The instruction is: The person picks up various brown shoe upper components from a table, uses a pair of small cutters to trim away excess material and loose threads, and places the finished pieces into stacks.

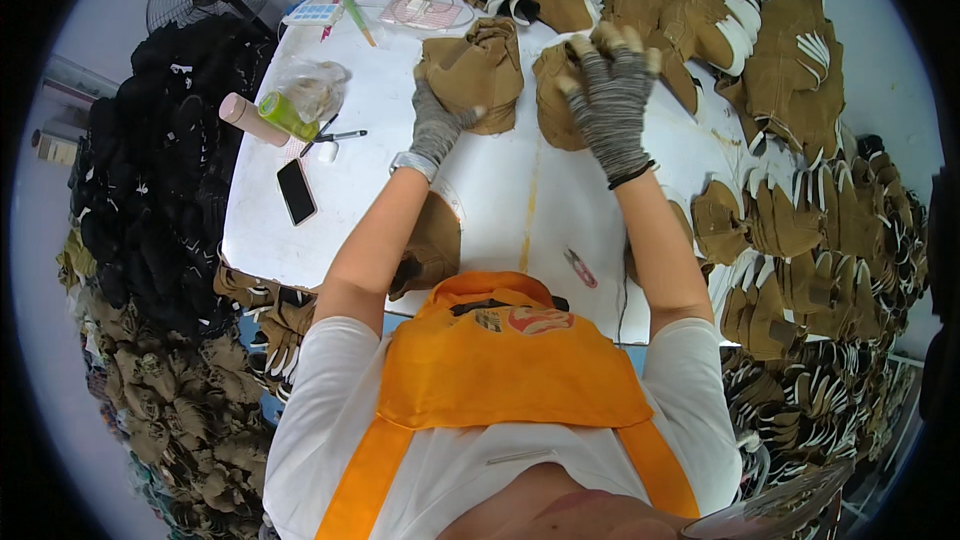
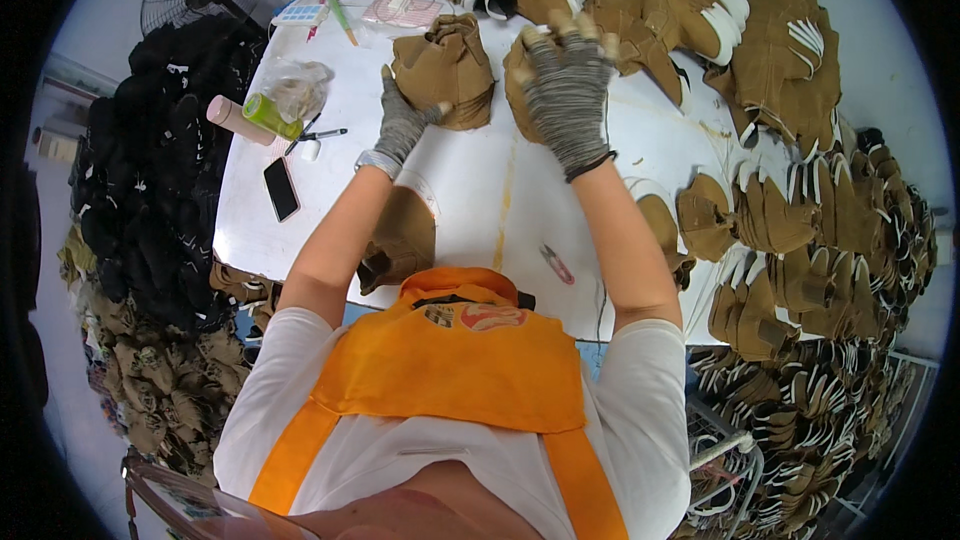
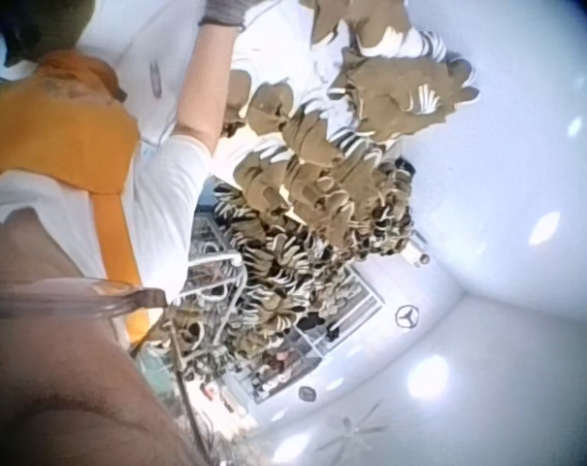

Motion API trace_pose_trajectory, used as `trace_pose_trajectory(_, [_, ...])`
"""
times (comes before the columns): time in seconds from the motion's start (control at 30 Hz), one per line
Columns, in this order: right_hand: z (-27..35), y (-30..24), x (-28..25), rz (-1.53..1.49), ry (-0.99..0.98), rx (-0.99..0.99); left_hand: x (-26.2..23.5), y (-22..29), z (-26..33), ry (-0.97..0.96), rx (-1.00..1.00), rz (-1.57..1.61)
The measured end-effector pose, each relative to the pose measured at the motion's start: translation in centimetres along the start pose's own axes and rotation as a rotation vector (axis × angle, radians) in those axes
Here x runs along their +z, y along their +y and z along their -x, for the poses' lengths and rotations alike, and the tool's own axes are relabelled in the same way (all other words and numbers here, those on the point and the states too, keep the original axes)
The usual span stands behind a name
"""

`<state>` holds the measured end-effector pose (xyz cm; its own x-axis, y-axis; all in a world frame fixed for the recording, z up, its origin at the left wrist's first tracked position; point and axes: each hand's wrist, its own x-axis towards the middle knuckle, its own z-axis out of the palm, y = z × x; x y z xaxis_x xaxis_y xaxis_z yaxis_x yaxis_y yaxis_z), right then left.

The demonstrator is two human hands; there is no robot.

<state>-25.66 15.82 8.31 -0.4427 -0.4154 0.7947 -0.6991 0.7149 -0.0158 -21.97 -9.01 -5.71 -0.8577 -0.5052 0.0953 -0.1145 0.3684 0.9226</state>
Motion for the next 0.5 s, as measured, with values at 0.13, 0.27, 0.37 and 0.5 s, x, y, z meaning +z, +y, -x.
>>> trace_pose_trajectory(0.13, [-1.6, -4.2, 3.0, -0.367, -0.122, 0.035, 0.2, -0.4, 0.5, -0.091, 0.088, 0.081])
trace_pose_trajectory(0.27, [-1.8, -4.0, 4.9, -0.066, -0.196, -0.014, 1.5, -3.9, -1.2, -0.147, -0.038, 0.183])
trace_pose_trajectory(0.37, [-1.7, -0.1, 5.4, 0.046, -0.172, 0.099, 1.1, -3.6, -0.6, -0.108, 0.033, 0.174])
trace_pose_trajectory(0.5, [-1.5, 5.9, 5.2, 0.226, -0.139, 0.124, 0.0, -2.9, -0.5, -0.125, -0.003, 0.098])
